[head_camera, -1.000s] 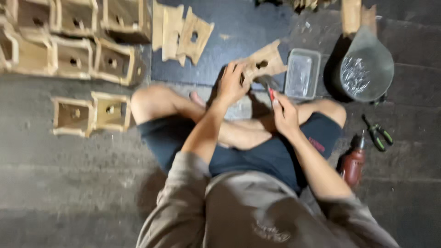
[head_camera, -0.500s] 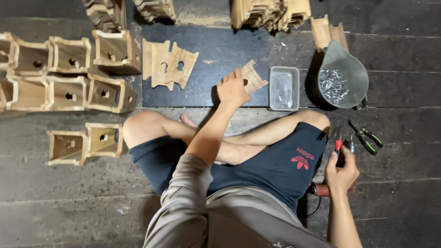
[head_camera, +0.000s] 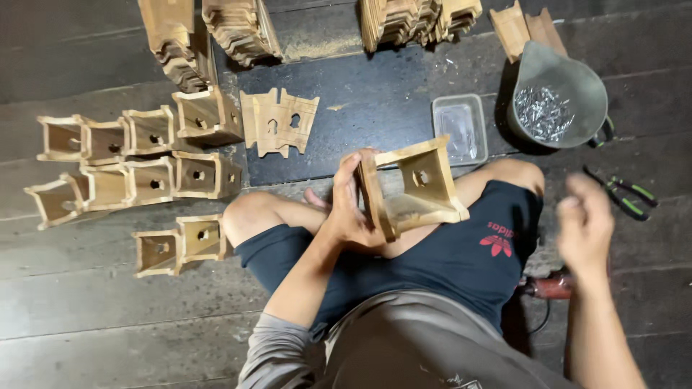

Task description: The person assembles wooden birdhouse components by placing small nails into pre-drilled holes and hammering them into place while sitting on the floor.

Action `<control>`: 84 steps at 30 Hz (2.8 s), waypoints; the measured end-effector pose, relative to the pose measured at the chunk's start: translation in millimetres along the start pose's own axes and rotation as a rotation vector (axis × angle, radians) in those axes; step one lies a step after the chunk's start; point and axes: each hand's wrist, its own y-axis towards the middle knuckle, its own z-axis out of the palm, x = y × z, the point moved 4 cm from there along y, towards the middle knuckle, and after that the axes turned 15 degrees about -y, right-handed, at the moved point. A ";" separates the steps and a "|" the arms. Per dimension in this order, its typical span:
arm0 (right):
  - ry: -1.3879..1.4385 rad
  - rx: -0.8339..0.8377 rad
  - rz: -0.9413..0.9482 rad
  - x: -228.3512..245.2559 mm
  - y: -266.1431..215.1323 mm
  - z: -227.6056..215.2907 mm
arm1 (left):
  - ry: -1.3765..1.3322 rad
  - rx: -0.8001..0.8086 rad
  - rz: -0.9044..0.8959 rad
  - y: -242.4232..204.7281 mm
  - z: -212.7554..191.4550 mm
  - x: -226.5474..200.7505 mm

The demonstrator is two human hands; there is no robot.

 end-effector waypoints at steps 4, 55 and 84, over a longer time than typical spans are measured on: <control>0.700 -0.364 0.155 116.1 57.5 9.9 | -0.024 0.015 0.137 5.4 18.7 -15.7; 0.752 0.329 -0.128 173.6 -34.2 232.6 | 0.036 -1.698 -0.334 -337.6 -511.6 -125.2; 0.515 0.386 -0.023 154.8 -42.3 238.2 | -0.011 -1.671 -0.195 -235.1 -292.2 -89.1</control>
